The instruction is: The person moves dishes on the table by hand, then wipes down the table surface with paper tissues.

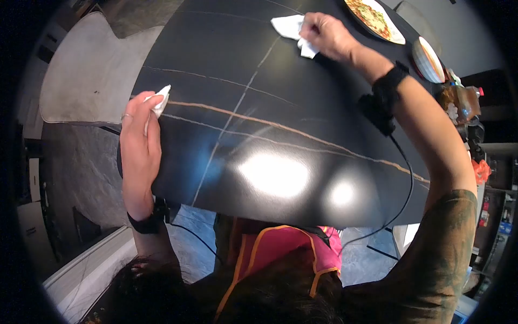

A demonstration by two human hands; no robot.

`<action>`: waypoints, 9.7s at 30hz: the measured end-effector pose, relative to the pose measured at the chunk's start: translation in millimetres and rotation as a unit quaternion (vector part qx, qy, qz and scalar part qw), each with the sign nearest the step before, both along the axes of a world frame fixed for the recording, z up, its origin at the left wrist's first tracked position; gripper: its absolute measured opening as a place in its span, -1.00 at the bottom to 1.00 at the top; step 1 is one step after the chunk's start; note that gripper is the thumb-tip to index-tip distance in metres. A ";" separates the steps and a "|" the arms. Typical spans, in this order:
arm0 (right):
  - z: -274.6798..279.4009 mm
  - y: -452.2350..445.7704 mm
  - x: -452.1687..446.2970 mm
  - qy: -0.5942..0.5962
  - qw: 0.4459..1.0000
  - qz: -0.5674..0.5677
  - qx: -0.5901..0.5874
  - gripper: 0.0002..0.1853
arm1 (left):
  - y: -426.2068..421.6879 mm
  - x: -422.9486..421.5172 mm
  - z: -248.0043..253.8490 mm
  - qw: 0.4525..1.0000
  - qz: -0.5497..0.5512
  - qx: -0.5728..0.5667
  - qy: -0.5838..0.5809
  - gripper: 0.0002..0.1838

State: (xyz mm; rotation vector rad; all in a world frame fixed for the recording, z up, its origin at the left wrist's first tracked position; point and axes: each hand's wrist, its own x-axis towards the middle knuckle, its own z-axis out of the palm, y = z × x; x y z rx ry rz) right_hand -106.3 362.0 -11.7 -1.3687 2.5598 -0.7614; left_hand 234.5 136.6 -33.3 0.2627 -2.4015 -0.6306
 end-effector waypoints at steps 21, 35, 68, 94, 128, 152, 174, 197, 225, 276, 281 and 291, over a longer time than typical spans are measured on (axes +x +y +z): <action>-8.0 340.7 251.1 0.018 0.921 -0.381 -0.073 -0.89 | -38.6 68.4 -14.6 0.981 0.162 -0.033 0.099 -0.73; -14.9 -97.6 348.3 0.022 0.982 0.057 -0.177 -0.75 | -41.2 80.7 -20.5 0.977 0.150 -0.090 0.118 -0.64; 0.7 47.6 323.8 0.132 0.985 -0.052 -0.099 -0.90 | -49.6 559.7 -73.0 0.753 0.349 0.127 -0.543 -0.69; 6.7 -162.9 175.9 0.023 0.996 0.087 0.017 -0.85 | 34.4 519.2 -236.8 0.832 0.190 0.274 -0.444 -0.52; 25.2 89.0 276.8 -0.011 0.993 0.118 -0.021 -0.87 | 188.9 123.3 130.4 0.803 -0.439 0.220 0.337 -0.81; -9.0 -116.3 316.2 0.004 0.967 0.247 -0.067 -0.71 | 87.4 106.2 55.5 0.884 -0.178 0.217 0.374 -0.81; 4.4 225.5 130.8 0.061 0.908 -0.412 0.050 -0.87 | 23.5 33.8 -14.2 0.987 0.097 0.026 0.126 -0.80; 8.7 154.5 244.1 0.049 0.986 -0.130 -0.093 -0.92 | 20.5 37.2 -17.3 0.987 0.116 0.049 0.104 -0.74; -29.2 69.0 342.3 0.113 0.954 -0.100 -0.258 -0.90 | 6.1 40.0 -23.7 0.986 0.156 0.046 0.036 -0.75; -29.6 -21.9 361.0 0.140 0.989 0.036 -0.029 -0.32 | 15.0 36.7 -20.4 0.986 0.151 0.019 0.067 -0.73; -1.8 87.9 307.6 0.111 0.985 -0.113 0.061 -0.29 | 14.2 36.9 -19.6 0.986 0.156 0.012 0.057 -0.73; -7.5 408.9 192.8 0.083 0.902 -0.382 0.182 -0.30 | 14.7 39.5 -17.2 0.984 0.175 0.003 0.041 -0.70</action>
